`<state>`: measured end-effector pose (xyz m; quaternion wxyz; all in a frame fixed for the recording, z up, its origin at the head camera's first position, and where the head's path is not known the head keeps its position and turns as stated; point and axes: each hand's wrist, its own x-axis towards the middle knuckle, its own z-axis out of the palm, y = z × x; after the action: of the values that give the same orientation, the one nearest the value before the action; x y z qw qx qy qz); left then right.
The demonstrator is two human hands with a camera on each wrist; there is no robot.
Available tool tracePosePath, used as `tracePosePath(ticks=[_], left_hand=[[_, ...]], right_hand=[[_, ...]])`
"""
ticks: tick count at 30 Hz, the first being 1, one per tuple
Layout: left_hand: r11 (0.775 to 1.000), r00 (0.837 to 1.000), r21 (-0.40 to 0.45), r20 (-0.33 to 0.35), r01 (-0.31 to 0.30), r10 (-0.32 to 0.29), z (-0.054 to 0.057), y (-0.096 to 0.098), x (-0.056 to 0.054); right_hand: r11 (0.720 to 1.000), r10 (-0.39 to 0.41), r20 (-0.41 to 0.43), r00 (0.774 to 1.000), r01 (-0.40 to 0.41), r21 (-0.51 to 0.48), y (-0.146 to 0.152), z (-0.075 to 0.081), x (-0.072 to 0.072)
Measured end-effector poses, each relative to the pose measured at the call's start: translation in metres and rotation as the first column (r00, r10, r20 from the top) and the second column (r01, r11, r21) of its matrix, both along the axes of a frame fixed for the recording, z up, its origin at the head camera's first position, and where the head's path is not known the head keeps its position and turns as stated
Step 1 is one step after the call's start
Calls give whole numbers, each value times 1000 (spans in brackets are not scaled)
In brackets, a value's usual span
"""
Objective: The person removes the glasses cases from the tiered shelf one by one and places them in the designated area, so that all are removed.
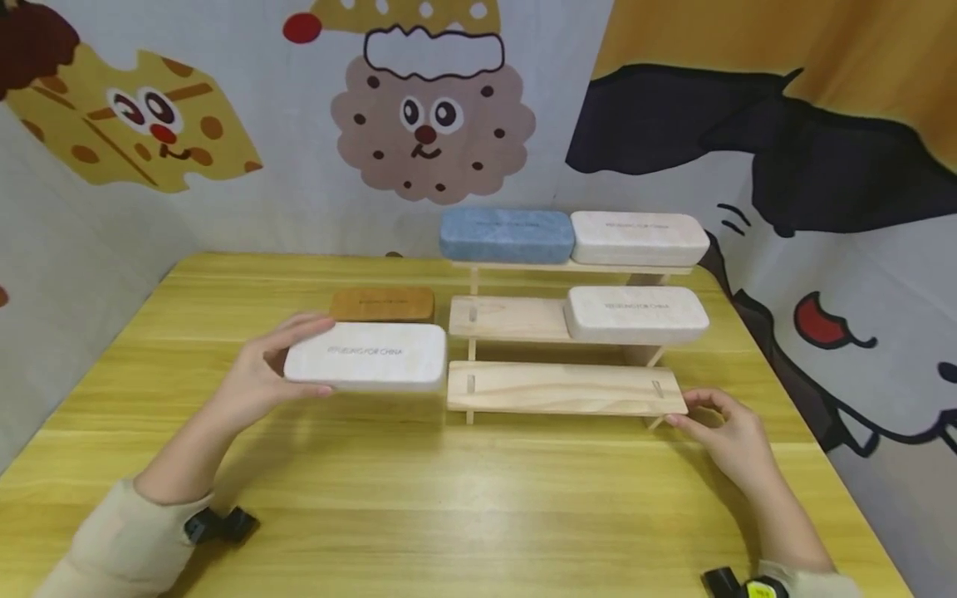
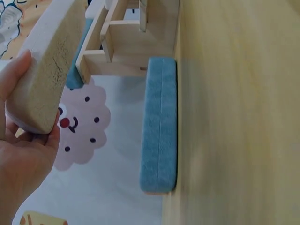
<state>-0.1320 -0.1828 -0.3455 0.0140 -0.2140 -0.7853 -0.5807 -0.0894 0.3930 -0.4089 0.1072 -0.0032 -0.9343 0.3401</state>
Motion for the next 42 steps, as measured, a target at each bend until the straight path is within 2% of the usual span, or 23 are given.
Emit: tracePosePath(ticks=[6,15,25,42], left_hand=[[999,1000,-35,-4,2,-3,-5,-9,0],[994,1000,-113,5,6,-5,-14,-17,3],[991,999,-132,44,-1,6,-24,-27,7],[977,994,-211,105,-8,31,-44,-28,7]], right_hand=[[1000,22,-15,1000,-22,0,2,0,-1],[1000,11,-16,1000,-11,12,0,1,-1],[1000,8,-7,1000,-8,15,-1,2,0],[1000,7,0,1000,-7,4,0,2,-1]])
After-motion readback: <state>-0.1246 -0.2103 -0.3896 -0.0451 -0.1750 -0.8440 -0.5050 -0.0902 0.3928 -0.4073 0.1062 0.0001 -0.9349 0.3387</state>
